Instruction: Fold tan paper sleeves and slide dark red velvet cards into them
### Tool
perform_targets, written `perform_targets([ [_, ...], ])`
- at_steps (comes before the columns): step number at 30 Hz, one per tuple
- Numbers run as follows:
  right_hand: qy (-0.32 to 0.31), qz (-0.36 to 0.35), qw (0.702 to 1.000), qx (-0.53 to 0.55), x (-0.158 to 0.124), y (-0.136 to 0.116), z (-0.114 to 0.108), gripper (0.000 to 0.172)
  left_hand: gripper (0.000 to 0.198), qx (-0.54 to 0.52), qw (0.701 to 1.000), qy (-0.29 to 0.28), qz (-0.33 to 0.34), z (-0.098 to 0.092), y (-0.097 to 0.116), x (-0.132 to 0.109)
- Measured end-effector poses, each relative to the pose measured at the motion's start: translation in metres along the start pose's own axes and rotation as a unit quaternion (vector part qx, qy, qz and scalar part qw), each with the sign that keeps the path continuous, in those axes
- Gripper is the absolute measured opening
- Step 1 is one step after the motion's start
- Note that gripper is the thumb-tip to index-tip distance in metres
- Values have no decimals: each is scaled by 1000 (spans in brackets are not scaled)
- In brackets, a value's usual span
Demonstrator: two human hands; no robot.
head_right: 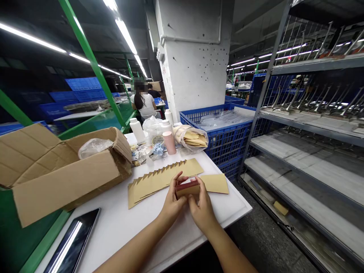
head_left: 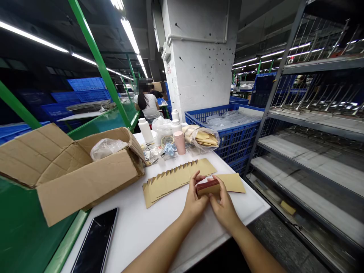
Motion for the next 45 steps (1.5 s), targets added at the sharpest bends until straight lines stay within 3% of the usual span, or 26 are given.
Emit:
perform_targets([
  [4, 14, -9, 1000, 2, -2, 5, 8, 56, 75, 10, 999, 32, 9, 1, -6, 0],
  [9, 41, 16, 999, -15, 1, 19, 8, 48, 69, 18, 999, 34, 18, 1, -8, 2],
  [14, 33, -3, 999, -28, 4, 15, 10, 34, 52, 25, 999, -25, -14, -8, -16, 9],
  [18, 26, -54, 992, -111, 15, 4, -15, 30, 45, 20, 997, -59, -38, -20, -22, 17],
  [22, -4, -124, 946, -300, 29, 4, -65, 23, 60, -18, 999, 18, -31, -28, -14, 21],
  [26, -85, -109, 916, -376, 31, 17, -95, 20, 89, -52, 996, 69, -35, -28, -2, 21],
  [32, -105, -61, 924, -361, 30, 20, -98, 17, 93, -51, 995, 78, -26, -28, 1, 21],
  [37, -135, -44, 913, -381, 36, 12, -99, 18, 90, -28, 996, 82, -22, -30, 0, 22],
  [45, -151, -89, 888, -426, 35, 5, -96, 17, 71, 60, 996, 69, 17, -32, -9, 23],
])
Point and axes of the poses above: each hand's wrist, its own x-axis towards the middle knuckle, its own z-axis out of the palm, y = z × x, the point moved 1 cm from there along x, towards the middle knuckle, and after that the axes turned 1 degree about -y, right-handed, at the moved point
